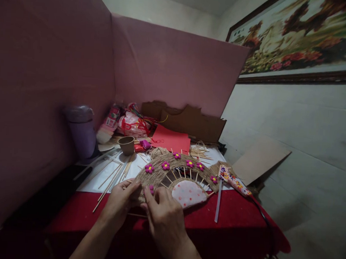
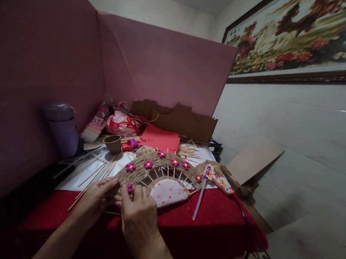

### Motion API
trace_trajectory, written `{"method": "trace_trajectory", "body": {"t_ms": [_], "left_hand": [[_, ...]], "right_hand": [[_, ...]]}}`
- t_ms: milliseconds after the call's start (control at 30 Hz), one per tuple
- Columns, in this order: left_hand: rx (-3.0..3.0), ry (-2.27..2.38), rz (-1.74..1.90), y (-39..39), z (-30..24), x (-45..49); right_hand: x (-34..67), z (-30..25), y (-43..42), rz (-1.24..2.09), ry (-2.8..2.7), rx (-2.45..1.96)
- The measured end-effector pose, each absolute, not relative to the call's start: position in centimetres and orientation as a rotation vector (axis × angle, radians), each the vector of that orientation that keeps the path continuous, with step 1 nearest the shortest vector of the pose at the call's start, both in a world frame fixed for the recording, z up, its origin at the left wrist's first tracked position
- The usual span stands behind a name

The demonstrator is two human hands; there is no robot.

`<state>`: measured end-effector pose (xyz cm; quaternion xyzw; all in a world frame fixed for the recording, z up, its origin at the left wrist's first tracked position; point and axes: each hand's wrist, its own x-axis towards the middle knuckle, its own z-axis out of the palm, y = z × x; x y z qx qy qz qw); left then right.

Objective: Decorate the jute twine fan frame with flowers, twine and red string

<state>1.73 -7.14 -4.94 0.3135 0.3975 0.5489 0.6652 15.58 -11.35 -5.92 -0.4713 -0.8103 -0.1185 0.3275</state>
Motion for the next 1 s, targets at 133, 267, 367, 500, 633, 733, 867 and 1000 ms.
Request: {"method": "trace_trajectory", "body": {"t_ms": [133, 267, 367, 500, 633, 733, 867, 1000], "left_hand": [[0.661, 0.903, 1.257, -7.3, -4.7, 1.8], [0.660, 0.890, 1.234, -7.4, -4.2, 1.8], [0.649, 0.902, 1.243, -7.1, -4.2, 1.6], [0.658, 0.900, 1.227, -6.6, -4.3, 1.1], [0.706, 0.916, 1.234, -6.4, -3.6, 0.3], [0.755, 0.904, 1.257, -6.5, -2.9, -0.5], [0.766, 0.845, 1.299, -6.3, -2.6, -1.6], [0.733, 0.789, 1.337, -5.6, -2.5, -2.5]], "right_hand": [[15.3, -5.7, -11.7, -0.334, -2.086, -1.214], [16.1, -6.1, -13.3, -0.328, -1.957, -1.134], [18.0, -6.9, -14.6, -0.281, -1.841, -1.117], [21.8, -7.5, -15.8, -0.183, -1.638, -1.216], [25.2, -7.4, -16.4, 0.008, -1.437, -1.348], [26.6, -7.2, -16.0, 0.315, -1.235, -1.451], [27.0, -7.0, -14.2, 0.748, -1.013, -1.304], [26.0, -6.7, -11.8, 0.811, -0.904, -1.179]]}}
